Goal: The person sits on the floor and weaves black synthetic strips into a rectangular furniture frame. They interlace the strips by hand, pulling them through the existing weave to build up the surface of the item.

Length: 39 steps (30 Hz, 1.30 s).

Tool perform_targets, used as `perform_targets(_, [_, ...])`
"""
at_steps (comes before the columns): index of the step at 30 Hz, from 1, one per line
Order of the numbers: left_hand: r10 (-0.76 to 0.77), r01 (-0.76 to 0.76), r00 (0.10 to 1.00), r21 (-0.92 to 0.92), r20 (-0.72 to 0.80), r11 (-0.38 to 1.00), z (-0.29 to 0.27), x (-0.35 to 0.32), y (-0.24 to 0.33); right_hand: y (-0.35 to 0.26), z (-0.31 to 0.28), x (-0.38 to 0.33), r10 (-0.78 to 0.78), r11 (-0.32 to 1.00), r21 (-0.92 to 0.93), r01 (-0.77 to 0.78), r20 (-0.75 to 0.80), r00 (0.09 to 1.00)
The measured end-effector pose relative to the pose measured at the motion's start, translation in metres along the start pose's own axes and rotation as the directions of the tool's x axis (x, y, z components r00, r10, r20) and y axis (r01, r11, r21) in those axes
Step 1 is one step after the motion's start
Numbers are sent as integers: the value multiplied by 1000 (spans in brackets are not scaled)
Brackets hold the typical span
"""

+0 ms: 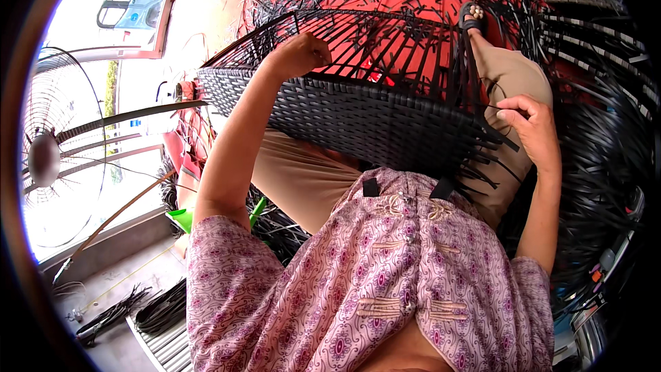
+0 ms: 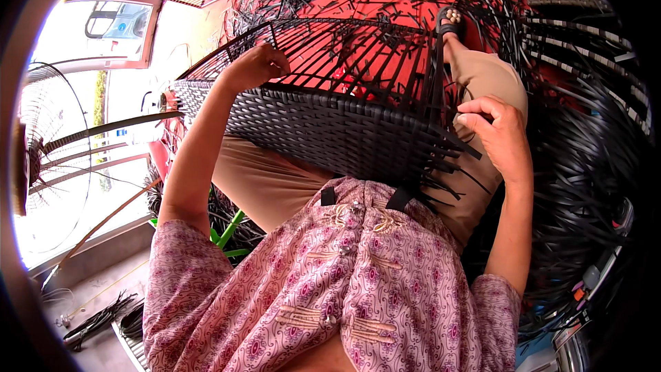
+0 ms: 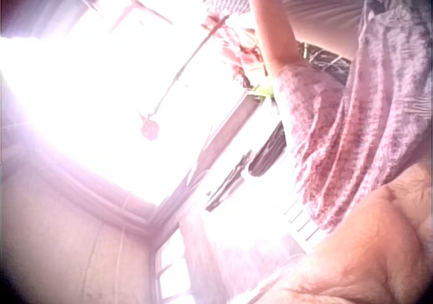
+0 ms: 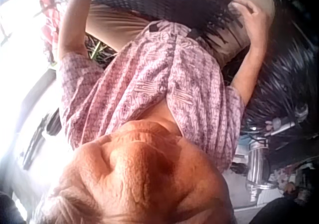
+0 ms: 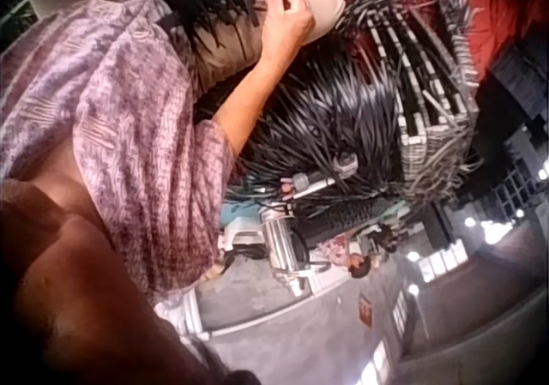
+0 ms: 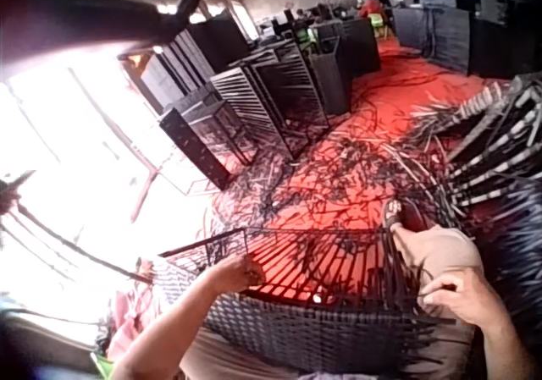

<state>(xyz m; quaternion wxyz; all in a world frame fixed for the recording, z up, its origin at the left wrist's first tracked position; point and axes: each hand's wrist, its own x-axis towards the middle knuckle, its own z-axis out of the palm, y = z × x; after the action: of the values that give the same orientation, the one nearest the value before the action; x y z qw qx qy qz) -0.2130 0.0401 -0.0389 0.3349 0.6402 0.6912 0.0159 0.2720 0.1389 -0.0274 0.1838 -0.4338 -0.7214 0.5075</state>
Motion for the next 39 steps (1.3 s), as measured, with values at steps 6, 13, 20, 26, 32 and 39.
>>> perform_targets(6, [-39,38,995,4,94,999,-16,2,3,5,14,5,13,998,59,-14,16,1000])
perform_targets(13, [-120,132,991,-208,66,969,-33,0,-5,2,10,3,-36,999,-7,36,-26,999])
perform_targets(20, [-141,142,990,-144,19,979,-28,-20,-24,-12,-14,-2,-72,981,-182,62,-51,996])
perform_targets(26, [-62,58,997,104,34,993,-34,-19,-26,-7,-1,2,-79,994,-83,76,-34,996])
perform_targets(32, [-40,35,999,201,20,979,-33,-17,-28,-1,8,6,-81,995,-59,81,-6,997])
perform_targets(39, [-145,119,987,-301,-65,946,-37,-22,-60,0,15,7,-86,995,-39,87,7,996])
